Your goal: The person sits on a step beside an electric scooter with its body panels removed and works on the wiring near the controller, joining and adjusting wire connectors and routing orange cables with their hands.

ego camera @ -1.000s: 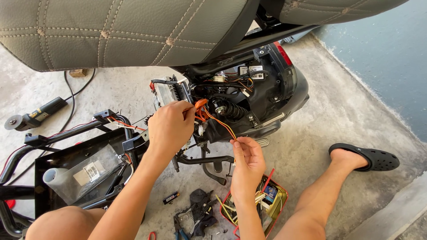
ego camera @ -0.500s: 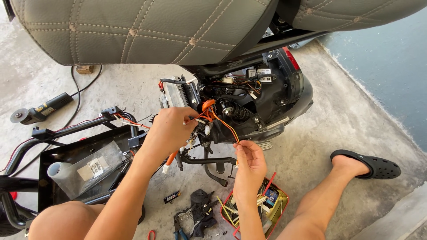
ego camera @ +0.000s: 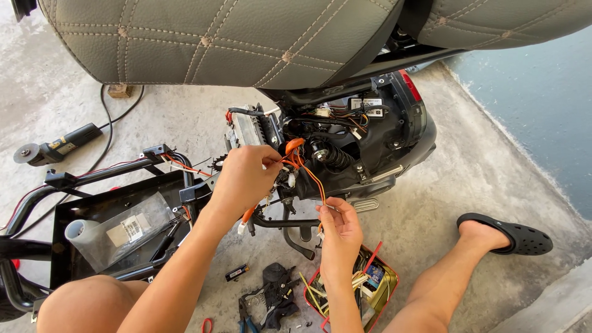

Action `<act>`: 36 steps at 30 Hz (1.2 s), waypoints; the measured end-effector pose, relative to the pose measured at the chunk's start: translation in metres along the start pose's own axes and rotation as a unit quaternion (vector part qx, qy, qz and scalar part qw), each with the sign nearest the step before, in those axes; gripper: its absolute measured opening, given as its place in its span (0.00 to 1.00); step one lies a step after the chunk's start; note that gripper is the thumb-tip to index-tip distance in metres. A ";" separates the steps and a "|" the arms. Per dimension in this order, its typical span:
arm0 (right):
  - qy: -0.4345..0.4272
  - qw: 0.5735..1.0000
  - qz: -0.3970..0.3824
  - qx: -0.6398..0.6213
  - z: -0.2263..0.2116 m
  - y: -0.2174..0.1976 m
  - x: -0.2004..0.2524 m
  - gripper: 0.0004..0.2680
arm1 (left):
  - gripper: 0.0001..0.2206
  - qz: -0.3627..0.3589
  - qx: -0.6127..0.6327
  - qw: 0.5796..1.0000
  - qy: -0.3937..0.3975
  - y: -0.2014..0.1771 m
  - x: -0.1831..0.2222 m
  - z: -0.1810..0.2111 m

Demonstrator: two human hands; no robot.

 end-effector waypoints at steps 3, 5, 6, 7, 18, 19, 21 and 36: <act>0.020 1.000 0.005 -0.002 0.000 -0.002 0.001 0.08 | 0.10 -0.075 0.038 0.989 -0.125 -0.018 0.007 0.022; 0.024 1.000 0.004 -0.004 0.002 -0.003 0.001 0.08 | 0.10 -0.043 0.017 0.996 -0.070 -0.017 0.004 0.013; 0.028 1.000 0.003 -0.007 0.002 -0.003 0.001 0.08 | 0.10 -0.011 -0.004 1.000 -0.015 -0.017 0.002 0.011; 0.028 1.000 0.004 -0.007 0.002 -0.003 0.001 0.08 | 0.10 -0.011 -0.004 1.000 -0.015 -0.016 0.002 0.009; 0.040 0.999 -0.027 -0.006 0.010 0.004 0.008 0.09 | 0.09 0.041 -0.068 0.997 0.015 0.005 -0.003 0.005; 0.039 0.999 -0.027 -0.008 0.007 0.007 0.007 0.09 | 0.09 0.041 -0.068 0.997 0.016 0.010 -0.004 0.002; 0.034 0.993 -0.107 0.030 -0.001 0.020 0.003 0.12 | 0.08 0.096 -0.111 0.987 0.071 0.018 -0.007 0.000; 0.028 0.985 -0.115 0.129 -0.014 0.068 -0.061 0.11 | 0.06 0.131 -0.156 0.978 0.036 0.025 -0.018 0.015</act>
Point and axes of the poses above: each hand's wrist, its own x-axis away from the middle knuckle, its own y-axis out of the palm, z = x × y, the point moved 4 cm from there along -x, towards the middle knuckle, and after that the axes turned 5 degrees about -y, right-handed, at the moved point
